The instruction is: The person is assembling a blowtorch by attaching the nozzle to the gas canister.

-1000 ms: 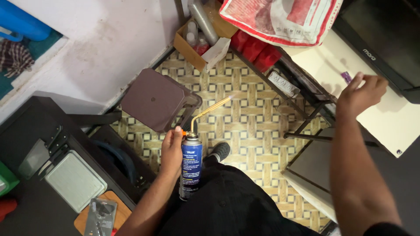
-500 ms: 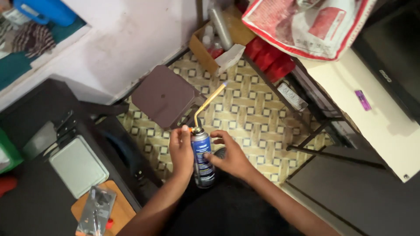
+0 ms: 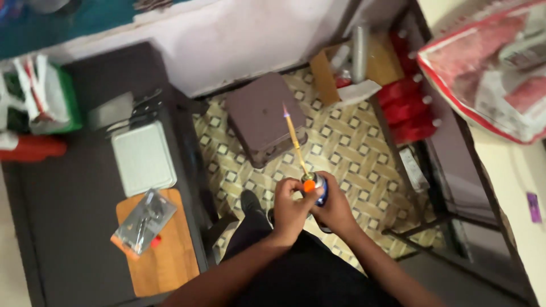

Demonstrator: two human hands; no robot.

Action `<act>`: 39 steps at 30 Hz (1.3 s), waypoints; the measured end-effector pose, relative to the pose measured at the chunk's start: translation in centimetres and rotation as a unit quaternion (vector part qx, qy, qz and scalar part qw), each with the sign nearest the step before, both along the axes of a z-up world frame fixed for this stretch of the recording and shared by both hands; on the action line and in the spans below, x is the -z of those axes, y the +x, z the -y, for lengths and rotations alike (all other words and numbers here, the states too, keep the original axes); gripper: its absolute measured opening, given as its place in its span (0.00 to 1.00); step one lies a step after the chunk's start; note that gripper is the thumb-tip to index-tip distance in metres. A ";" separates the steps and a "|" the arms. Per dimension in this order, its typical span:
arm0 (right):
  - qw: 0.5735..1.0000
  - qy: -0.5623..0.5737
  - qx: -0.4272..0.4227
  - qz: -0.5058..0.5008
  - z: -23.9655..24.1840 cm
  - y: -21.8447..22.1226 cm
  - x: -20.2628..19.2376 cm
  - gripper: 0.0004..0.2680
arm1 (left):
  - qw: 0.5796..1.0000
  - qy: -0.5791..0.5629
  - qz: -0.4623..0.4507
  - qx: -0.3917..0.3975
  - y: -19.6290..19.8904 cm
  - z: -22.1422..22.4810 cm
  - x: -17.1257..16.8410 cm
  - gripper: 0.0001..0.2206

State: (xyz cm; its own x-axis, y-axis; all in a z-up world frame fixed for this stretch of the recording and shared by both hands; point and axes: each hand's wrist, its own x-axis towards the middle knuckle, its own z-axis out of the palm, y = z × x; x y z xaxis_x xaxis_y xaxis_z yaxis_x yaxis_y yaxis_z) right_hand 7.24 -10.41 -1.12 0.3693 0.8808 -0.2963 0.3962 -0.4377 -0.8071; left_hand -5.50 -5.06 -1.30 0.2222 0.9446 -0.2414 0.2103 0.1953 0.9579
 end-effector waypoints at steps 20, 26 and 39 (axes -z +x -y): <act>0.944 -0.156 -0.261 -0.132 -14.5 -12.1 2.1 0.28 | 0.942 -0.188 0.104 -0.257 -26.6 -6.0 10.2 0.10; 0.926 -0.171 -0.323 -0.093 -20.9 -18.6 3.0 0.27 | 0.936 -0.178 0.079 -0.291 -30.0 -5.1 13.4 0.10; 0.912 -0.188 -0.360 0.058 -26.3 -22.6 5.1 0.26 | 0.946 0.061 -0.247 -0.203 -36.3 -7.1 11.8 0.09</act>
